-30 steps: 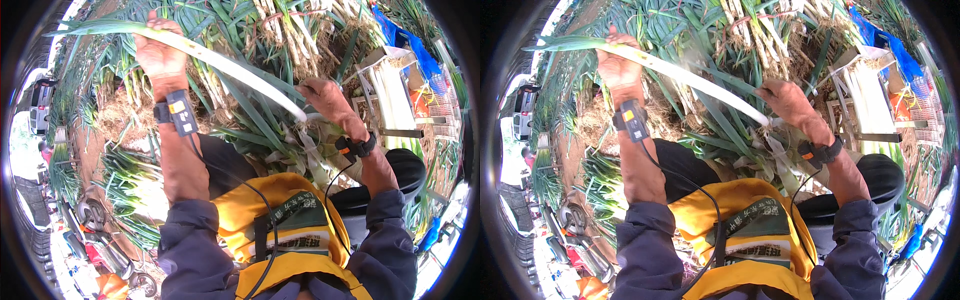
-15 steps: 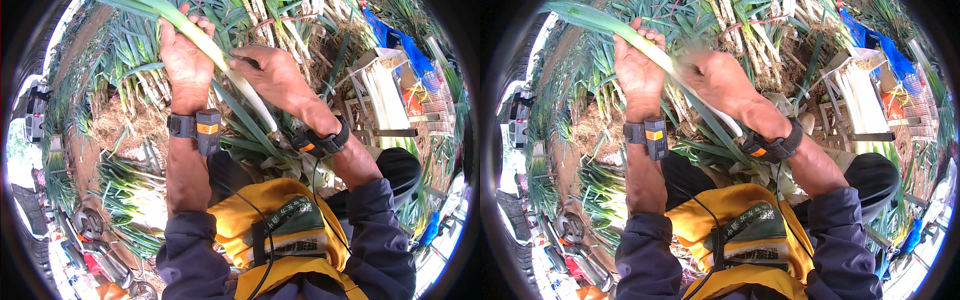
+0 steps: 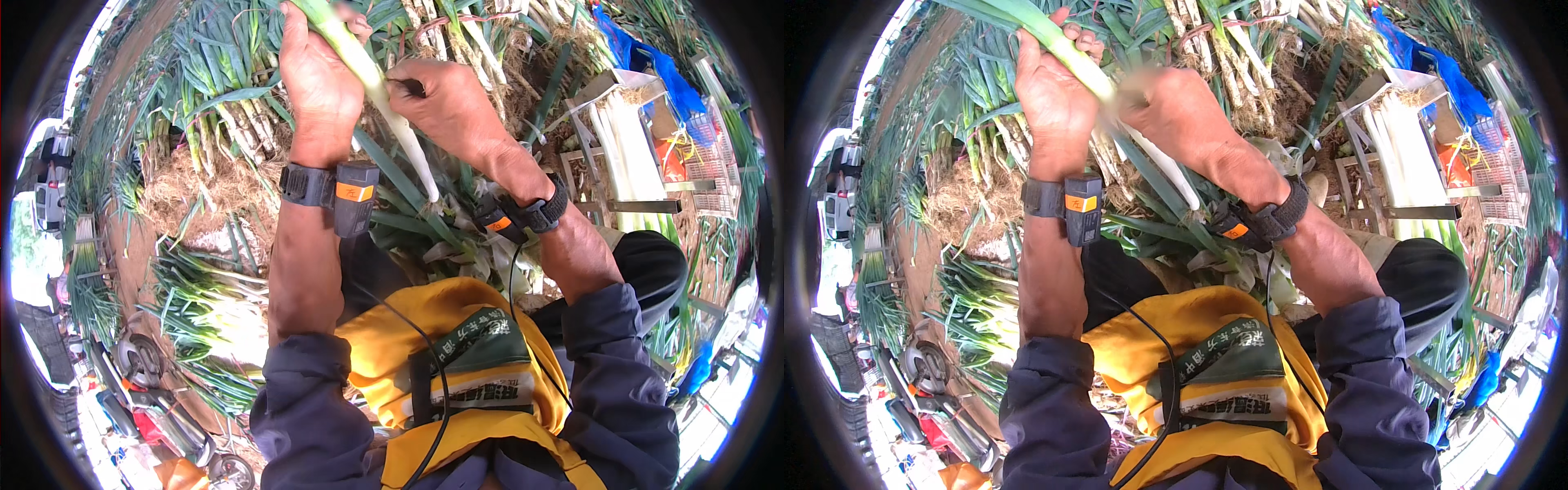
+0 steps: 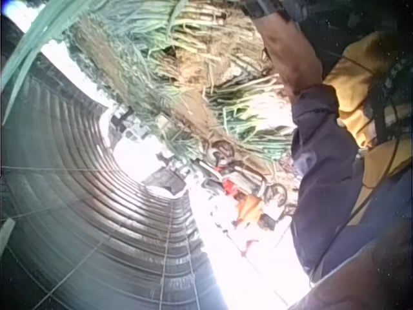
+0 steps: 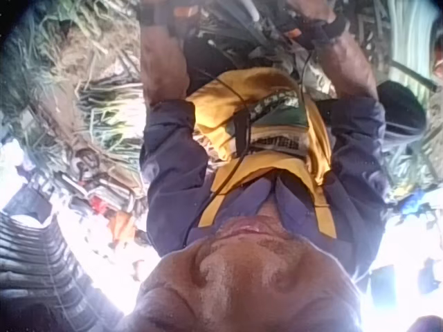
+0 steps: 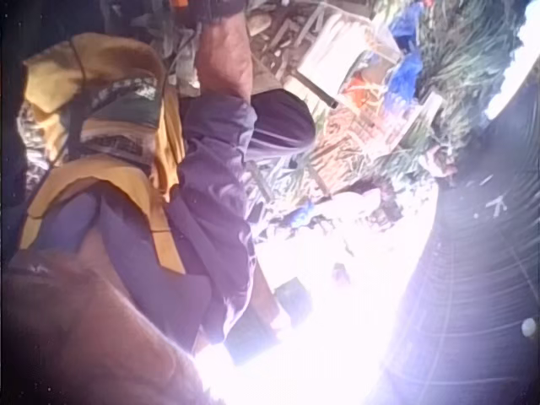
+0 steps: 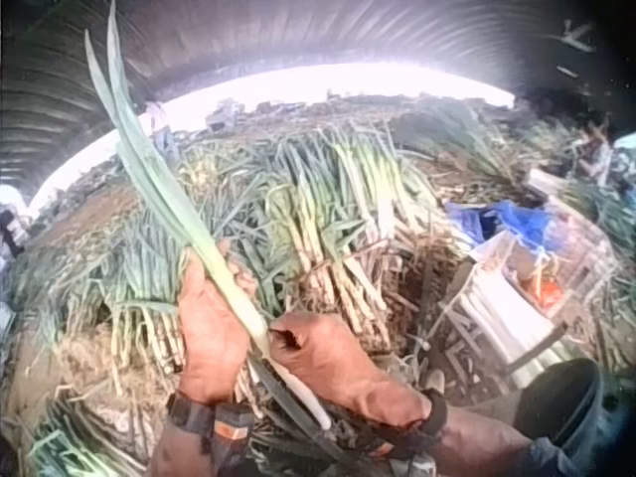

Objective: Processing and cleaning leeks in an agricultural setting.

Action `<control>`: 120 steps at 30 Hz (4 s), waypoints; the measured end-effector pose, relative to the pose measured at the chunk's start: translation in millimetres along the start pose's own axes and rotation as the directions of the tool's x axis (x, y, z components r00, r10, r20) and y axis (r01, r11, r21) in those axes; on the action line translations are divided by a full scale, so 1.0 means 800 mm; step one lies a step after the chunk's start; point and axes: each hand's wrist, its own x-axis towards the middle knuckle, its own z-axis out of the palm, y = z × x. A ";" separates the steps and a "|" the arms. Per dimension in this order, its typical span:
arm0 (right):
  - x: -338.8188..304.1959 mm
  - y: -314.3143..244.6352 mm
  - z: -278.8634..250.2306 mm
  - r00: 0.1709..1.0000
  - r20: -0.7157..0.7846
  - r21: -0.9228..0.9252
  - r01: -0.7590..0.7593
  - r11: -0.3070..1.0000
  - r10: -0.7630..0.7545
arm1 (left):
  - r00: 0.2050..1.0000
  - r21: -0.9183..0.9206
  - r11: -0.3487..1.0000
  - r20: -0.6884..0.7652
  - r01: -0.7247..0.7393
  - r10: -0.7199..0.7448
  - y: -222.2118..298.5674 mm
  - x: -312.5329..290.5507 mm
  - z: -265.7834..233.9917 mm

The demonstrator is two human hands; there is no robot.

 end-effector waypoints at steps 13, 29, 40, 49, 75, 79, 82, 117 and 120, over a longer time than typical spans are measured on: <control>-0.039 -0.009 -0.023 0.897 0.118 0.667 -0.389 0.636 0.425 | 0.986 -0.051 0.999 0.166 0.015 -0.006 0.021 0.014 -0.016; -0.081 0.163 -0.252 0.762 -0.345 0.938 0.260 0.229 0.548 | 0.997 -0.241 0.970 0.079 0.027 -0.008 0.102 0.057 -0.086; -0.100 0.227 -0.406 0.715 -0.570 0.774 0.303 0.555 0.405 | 0.998 -0.167 0.986 0.053 0.025 -0.017 0.115 0.058 -0.103; -0.110 0.109 -0.079 0.869 0.304 -0.299 -0.303 0.905 0.391 | 0.993 0.108 0.994 -0.112 -0.022 0.034 0.083 0.057 -0.084; -0.066 0.048 -0.007 0.997 0.003 0.440 0.066 0.895 -0.076 | 0.793 0.364 0.875 -0.401 -0.321 0.458 0.058 0.046 -0.050; -0.067 0.041 -0.060 0.852 0.220 0.712 -0.473 0.519 0.475 | 0.860 0.307 0.903 -0.321 -0.302 0.397 0.090 0.052 -0.089; -0.092 0.079 -0.080 0.804 0.344 0.668 -0.572 0.475 0.485 | 0.879 0.194 0.945 -0.353 -0.265 0.319 0.097 0.060 -0.112; -0.190 0.181 -0.116 0.678 0.143 0.303 -0.723 0.621 0.721 | 0.678 0.511 0.839 -0.553 -0.184 0.485 0.131 0.057 -0.161; -0.170 0.142 -0.093 0.722 0.306 0.305 -0.691 0.655 0.620 | 0.652 0.397 0.886 -0.611 -0.239 0.449 0.138 0.062 -0.169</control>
